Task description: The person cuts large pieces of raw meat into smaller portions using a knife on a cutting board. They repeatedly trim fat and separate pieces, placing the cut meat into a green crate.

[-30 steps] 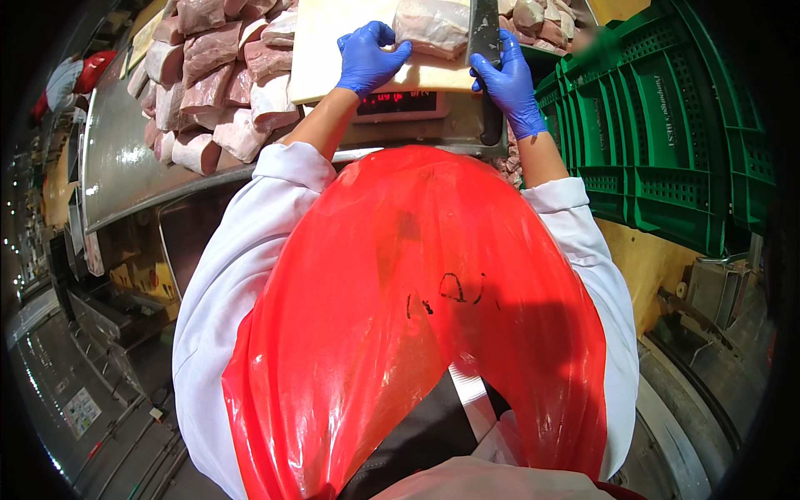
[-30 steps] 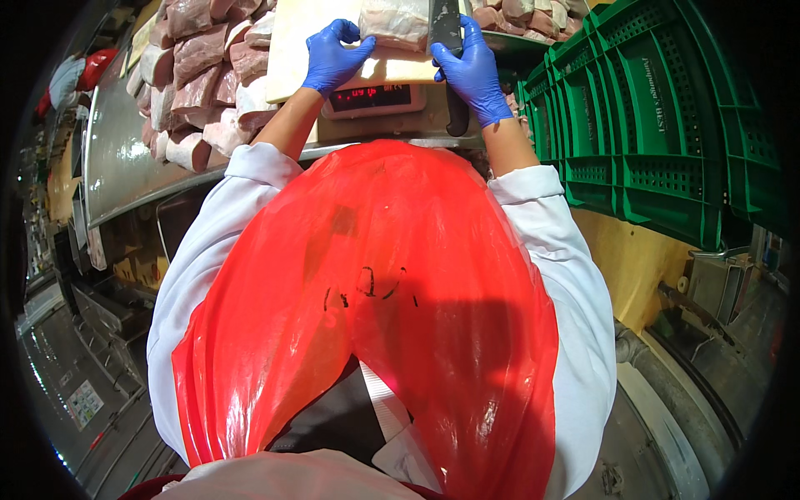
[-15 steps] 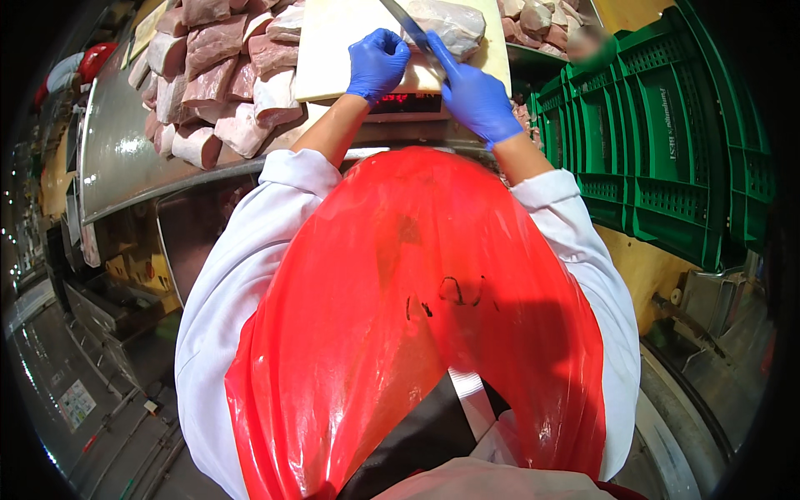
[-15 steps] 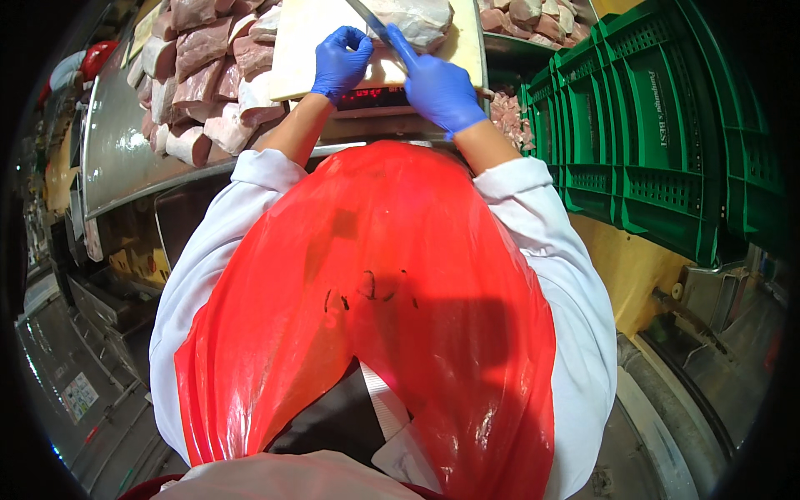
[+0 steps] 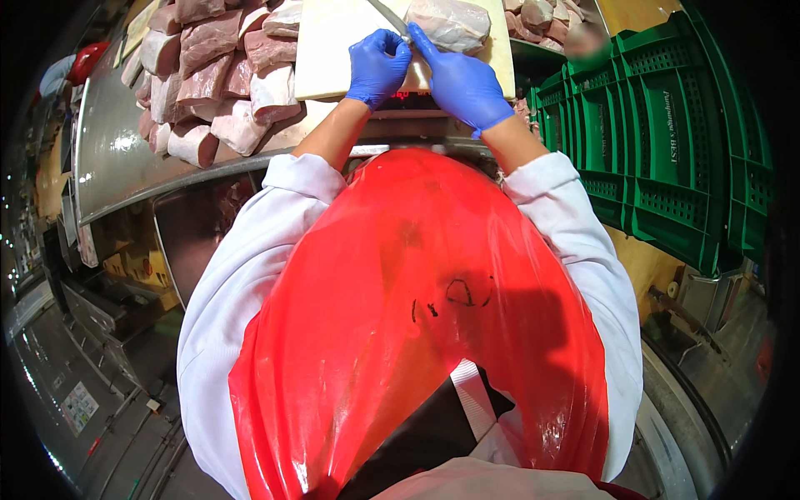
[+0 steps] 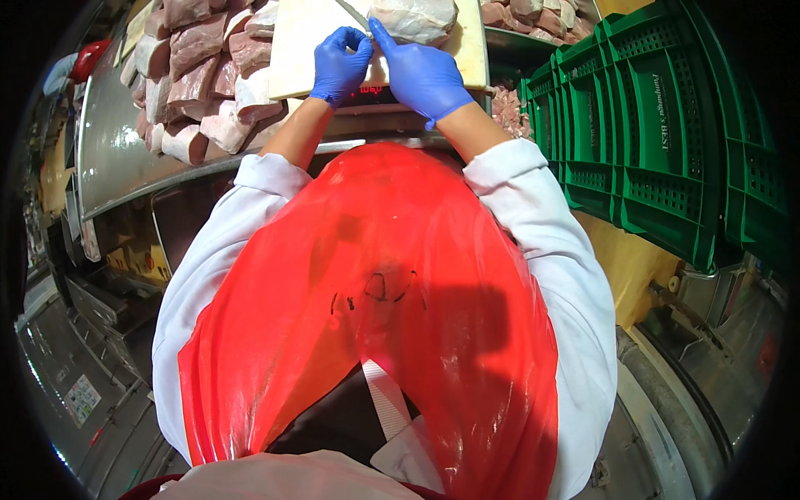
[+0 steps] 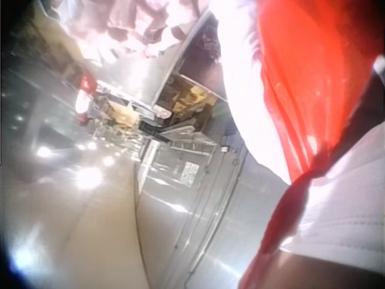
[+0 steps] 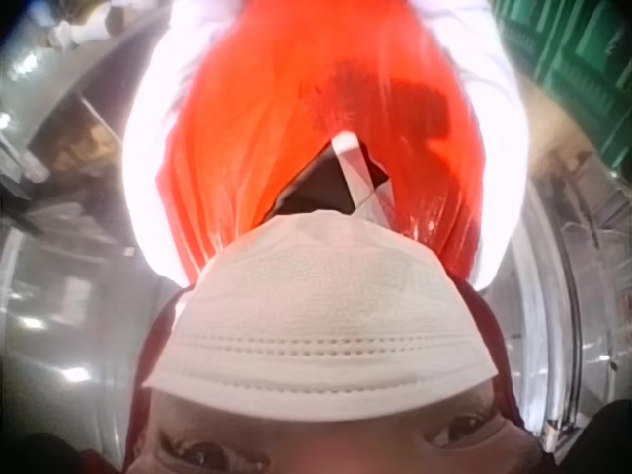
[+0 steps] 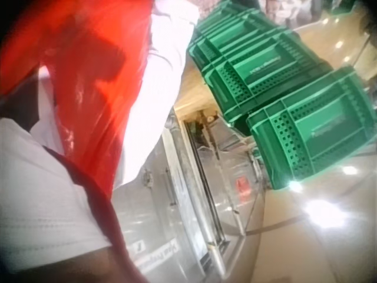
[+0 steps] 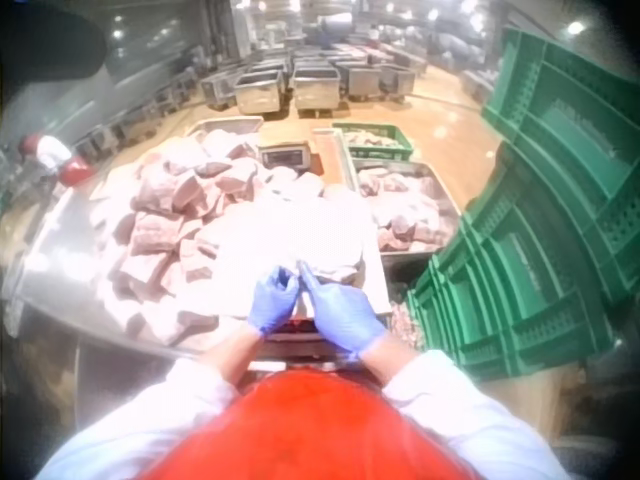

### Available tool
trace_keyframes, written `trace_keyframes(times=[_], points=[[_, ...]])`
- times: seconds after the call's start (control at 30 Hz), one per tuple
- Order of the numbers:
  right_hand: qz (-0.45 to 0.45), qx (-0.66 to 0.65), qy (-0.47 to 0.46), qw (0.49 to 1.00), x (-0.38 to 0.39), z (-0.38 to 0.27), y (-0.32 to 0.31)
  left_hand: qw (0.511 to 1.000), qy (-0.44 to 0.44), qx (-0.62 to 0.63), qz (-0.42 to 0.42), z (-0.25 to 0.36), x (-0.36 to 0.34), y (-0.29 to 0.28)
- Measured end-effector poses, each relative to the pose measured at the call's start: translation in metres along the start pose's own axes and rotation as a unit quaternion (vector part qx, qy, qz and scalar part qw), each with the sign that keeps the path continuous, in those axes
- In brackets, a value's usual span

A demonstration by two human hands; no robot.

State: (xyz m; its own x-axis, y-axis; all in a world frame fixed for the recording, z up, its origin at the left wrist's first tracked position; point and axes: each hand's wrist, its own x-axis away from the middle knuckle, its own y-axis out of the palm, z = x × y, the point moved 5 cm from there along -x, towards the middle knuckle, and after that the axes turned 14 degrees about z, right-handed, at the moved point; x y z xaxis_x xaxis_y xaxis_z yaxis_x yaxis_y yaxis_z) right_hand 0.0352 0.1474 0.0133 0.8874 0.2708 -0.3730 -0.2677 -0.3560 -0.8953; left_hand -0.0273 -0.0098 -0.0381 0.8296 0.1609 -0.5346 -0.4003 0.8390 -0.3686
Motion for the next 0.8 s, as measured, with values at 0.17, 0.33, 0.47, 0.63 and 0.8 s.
trace_keyframes(times=[0.17, 0.33, 0.47, 0.63, 0.8], points=[[-0.119, 0.055, -0.015, 0.991, 0.052, -0.006, -0.055, 0.999, -0.04, -0.005, 0.011, -0.003, 0.005, -0.01], [-0.095, 0.037, -0.024, 0.994, 0.035, -0.015, -0.054, 0.999, -0.051, 0.008, 0.017, -0.009, 0.006, -0.016], [-0.031, 0.031, -0.022, 0.999, -0.01, -0.015, -0.009, 1.0, -0.021, 0.004, 0.004, -0.003, 0.002, -0.005], [-0.066, 0.044, -0.063, 0.995, 0.039, -0.005, -0.042, 0.998, -0.056, -0.008, 0.023, -0.018, 0.001, -0.023], [-0.183, 0.127, -0.016, 0.975, 0.119, 0.026, -0.087, 0.995, -0.082, -0.04, 0.03, -0.03, -0.006, -0.04]])
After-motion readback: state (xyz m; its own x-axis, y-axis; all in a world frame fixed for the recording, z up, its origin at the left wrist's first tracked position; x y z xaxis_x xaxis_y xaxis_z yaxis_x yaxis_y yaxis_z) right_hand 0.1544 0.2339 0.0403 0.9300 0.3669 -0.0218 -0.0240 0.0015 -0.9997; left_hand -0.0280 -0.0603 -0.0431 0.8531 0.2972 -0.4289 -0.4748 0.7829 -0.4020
